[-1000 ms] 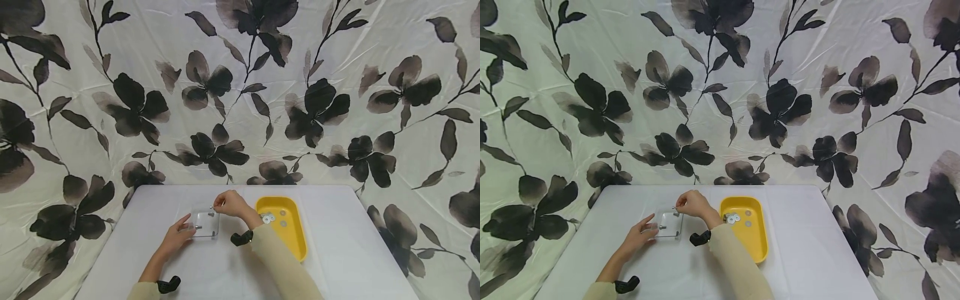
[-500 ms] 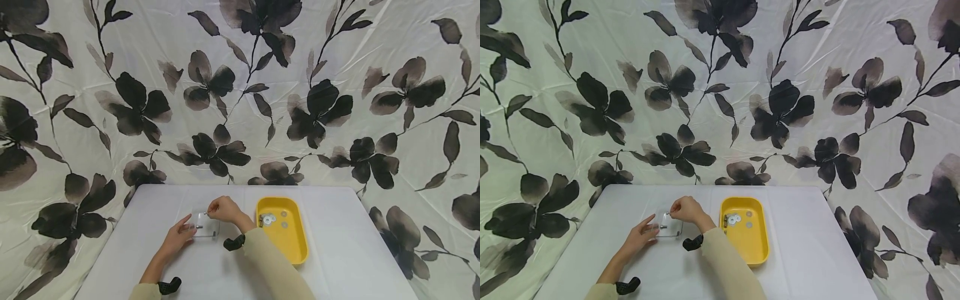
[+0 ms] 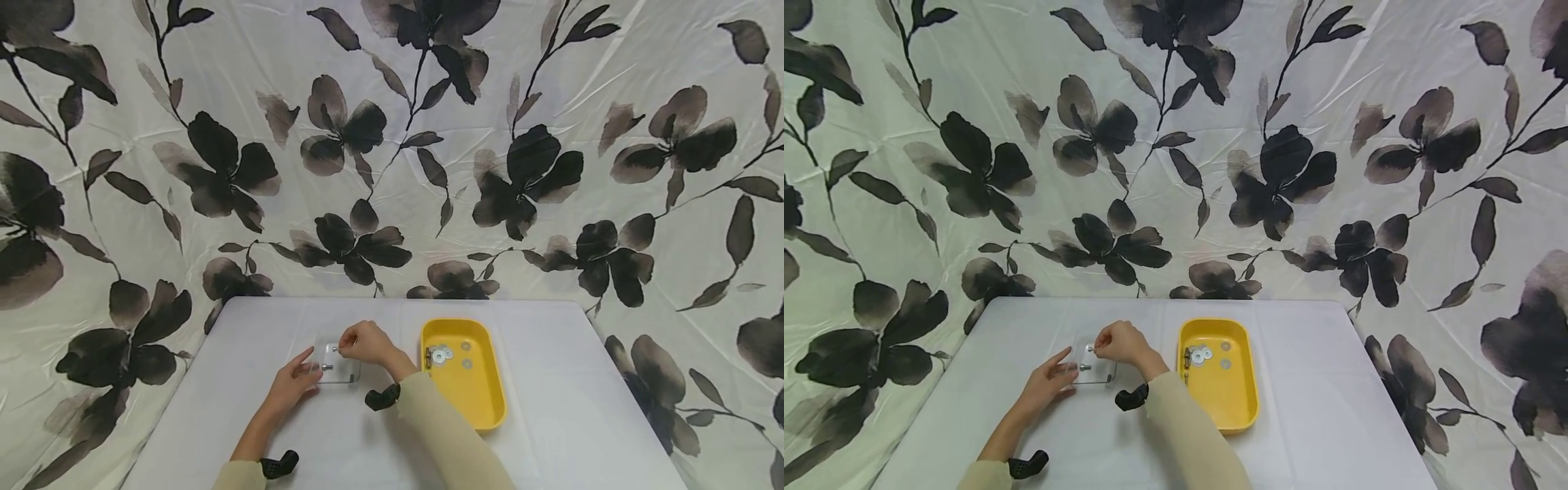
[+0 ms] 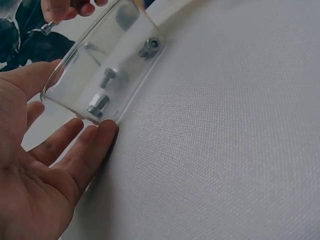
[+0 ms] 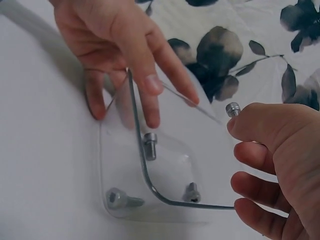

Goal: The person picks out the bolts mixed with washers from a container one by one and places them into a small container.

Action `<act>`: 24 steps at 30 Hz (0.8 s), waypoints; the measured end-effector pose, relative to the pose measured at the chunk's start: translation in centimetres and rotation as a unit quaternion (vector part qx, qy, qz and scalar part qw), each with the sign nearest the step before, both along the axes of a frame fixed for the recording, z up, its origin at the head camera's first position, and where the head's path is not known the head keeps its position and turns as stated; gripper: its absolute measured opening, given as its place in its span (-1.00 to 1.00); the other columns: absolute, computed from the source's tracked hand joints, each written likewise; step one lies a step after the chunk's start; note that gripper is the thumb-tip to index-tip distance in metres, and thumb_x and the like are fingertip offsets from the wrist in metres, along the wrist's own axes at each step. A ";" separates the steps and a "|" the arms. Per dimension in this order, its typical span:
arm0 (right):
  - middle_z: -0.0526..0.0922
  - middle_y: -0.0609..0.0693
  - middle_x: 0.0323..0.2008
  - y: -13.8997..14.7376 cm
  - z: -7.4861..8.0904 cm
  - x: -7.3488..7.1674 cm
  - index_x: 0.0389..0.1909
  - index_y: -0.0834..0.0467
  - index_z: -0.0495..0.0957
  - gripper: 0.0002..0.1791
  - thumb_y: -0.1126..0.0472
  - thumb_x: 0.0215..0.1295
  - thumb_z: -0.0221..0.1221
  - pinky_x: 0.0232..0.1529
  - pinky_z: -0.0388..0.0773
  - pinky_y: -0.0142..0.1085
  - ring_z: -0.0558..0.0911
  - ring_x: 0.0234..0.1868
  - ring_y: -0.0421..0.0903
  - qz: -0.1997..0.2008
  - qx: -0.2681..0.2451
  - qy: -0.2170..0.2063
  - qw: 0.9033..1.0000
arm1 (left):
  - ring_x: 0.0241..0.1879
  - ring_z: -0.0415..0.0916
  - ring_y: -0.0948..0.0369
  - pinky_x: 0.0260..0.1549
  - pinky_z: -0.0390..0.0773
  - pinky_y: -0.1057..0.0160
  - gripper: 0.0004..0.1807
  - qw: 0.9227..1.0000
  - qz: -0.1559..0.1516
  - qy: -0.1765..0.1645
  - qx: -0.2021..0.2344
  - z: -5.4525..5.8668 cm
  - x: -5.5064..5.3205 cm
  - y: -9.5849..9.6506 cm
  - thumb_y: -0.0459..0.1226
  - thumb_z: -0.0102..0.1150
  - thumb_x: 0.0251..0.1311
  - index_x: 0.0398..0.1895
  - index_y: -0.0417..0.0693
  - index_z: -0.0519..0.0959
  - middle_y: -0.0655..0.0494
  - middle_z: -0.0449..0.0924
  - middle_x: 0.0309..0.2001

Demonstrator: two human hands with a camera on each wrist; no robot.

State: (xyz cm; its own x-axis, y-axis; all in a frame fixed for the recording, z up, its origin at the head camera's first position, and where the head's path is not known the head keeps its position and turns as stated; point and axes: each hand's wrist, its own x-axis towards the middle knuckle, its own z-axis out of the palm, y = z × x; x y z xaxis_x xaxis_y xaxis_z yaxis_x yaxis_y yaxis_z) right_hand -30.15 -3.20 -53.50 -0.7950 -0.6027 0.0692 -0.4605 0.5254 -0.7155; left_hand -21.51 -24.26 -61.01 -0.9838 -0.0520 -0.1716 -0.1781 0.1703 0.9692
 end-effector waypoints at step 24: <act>0.59 -0.21 -0.52 2.6 -0.9 -0.2 -0.34 0.09 0.73 -0.93 0.20 0.16 0.37 -0.48 0.47 -0.47 0.48 -0.46 -0.28 -0.015 -0.044 -0.021 0.999 | 0.04 0.49 -0.04 -0.15 0.63 0.16 -0.36 0.996 0.046 0.017 -0.081 2.0 -0.2 0.8 -0.23 0.16 0.33 0.46 0.00 0.23 -0.25 0.34 0.27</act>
